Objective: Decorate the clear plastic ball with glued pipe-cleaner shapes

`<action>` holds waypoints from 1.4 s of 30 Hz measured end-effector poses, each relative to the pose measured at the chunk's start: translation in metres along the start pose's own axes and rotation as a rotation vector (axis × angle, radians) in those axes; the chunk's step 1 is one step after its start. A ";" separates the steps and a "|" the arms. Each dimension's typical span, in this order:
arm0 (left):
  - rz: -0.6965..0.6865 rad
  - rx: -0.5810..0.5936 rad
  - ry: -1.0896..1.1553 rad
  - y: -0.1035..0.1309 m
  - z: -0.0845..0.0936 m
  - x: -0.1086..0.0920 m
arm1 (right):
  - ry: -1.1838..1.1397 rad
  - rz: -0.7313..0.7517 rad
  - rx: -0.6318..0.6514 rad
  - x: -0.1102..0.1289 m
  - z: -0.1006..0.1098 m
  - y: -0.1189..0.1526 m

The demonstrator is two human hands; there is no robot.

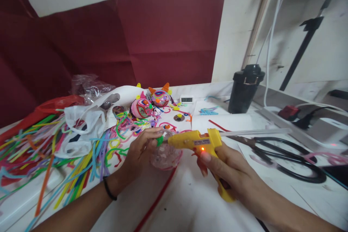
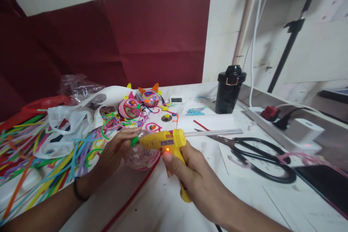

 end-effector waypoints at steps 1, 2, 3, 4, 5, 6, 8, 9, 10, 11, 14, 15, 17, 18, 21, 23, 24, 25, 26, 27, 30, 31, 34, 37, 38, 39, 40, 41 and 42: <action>-0.004 0.000 0.002 0.000 0.000 0.000 | -0.010 -0.006 0.001 -0.001 0.000 0.000; -0.007 0.000 0.005 0.000 0.000 -0.001 | -0.019 -0.015 0.003 -0.002 -0.001 0.000; -0.008 -0.002 0.006 0.000 0.000 -0.001 | -0.026 -0.024 0.002 -0.002 -0.001 0.000; -0.006 -0.003 0.006 0.000 0.000 -0.001 | -0.028 -0.028 0.002 -0.003 -0.001 -0.001; -0.005 0.000 0.008 0.000 0.000 0.000 | -0.027 -0.028 0.000 -0.003 -0.001 -0.001; -0.005 0.003 0.009 0.000 0.000 0.000 | -0.024 -0.025 -0.004 -0.002 -0.001 -0.002; -0.010 0.009 0.012 0.000 0.000 0.000 | -0.012 -0.013 -0.016 -0.001 0.000 -0.002; -0.011 0.014 0.012 0.000 -0.001 0.000 | -0.005 -0.007 -0.023 -0.001 0.001 -0.003; -0.011 0.016 0.013 0.000 -0.001 0.001 | 0.003 -0.007 -0.029 -0.001 0.002 -0.003; -0.012 0.016 0.014 0.000 -0.001 0.000 | 0.011 -0.010 -0.032 -0.001 0.002 -0.003; -0.013 0.014 0.014 0.000 -0.001 0.000 | 0.024 -0.022 -0.040 -0.003 0.002 -0.003; -0.015 0.012 0.012 0.000 -0.001 -0.001 | 0.020 -0.023 -0.043 -0.003 0.002 -0.003; -0.014 0.013 0.006 0.000 -0.001 -0.001 | 0.003 -0.018 -0.046 -0.003 0.003 -0.003; -0.014 0.012 0.004 0.000 0.000 -0.001 | -0.003 -0.014 -0.046 -0.003 0.003 -0.003; -0.011 0.007 -0.003 0.001 0.000 0.000 | -0.028 0.014 -0.036 0.001 0.003 -0.004; -0.012 0.008 -0.009 0.002 0.000 0.000 | -0.050 0.033 -0.041 0.003 0.004 -0.005; -0.012 0.011 -0.011 0.002 0.000 0.000 | -0.065 0.033 -0.045 0.003 0.005 -0.006; -0.013 0.013 -0.012 0.002 0.000 0.000 | -0.080 0.029 -0.050 0.002 0.006 -0.007; -0.011 0.017 -0.012 0.003 -0.001 0.001 | -0.096 0.020 -0.053 0.001 0.006 -0.008; -0.011 0.023 -0.012 0.003 -0.001 0.001 | -0.115 0.009 -0.056 -0.001 0.006 -0.009; -0.019 0.043 -0.016 0.003 -0.003 0.000 | -0.162 0.003 -0.060 -0.003 0.006 -0.011; -0.024 0.047 -0.017 0.004 -0.004 0.000 | -0.170 0.005 -0.059 -0.003 0.006 -0.012; -0.036 0.046 -0.015 0.003 -0.004 -0.002 | -0.179 0.015 -0.059 -0.001 0.005 -0.013; -0.038 0.043 0.001 0.003 -0.004 -0.003 | -0.180 0.017 -0.074 0.000 0.007 -0.013; -0.041 0.042 0.010 0.003 -0.004 -0.004 | -0.182 0.015 -0.074 0.000 0.007 -0.013; -0.044 0.040 0.018 0.003 -0.004 -0.004 | -0.187 0.011 -0.075 -0.001 0.008 -0.013; -0.047 0.036 0.023 0.003 -0.004 -0.004 | -0.196 0.009 -0.074 -0.001 0.008 -0.013; -0.048 0.032 0.024 0.003 -0.004 -0.004 | -0.209 0.004 -0.072 -0.001 0.008 -0.013; -0.046 0.027 0.019 0.003 -0.003 -0.004 | -0.222 -0.004 -0.070 -0.002 0.008 -0.013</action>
Point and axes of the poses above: each hand's wrist, its own y-axis away from the middle knuckle, its own z-axis out of the back of the hand, x = y × z, the point moved 10 cm from there along -y, towards the middle knuckle, and after that the axes turned 12 degrees about y, right-handed, at the moved point
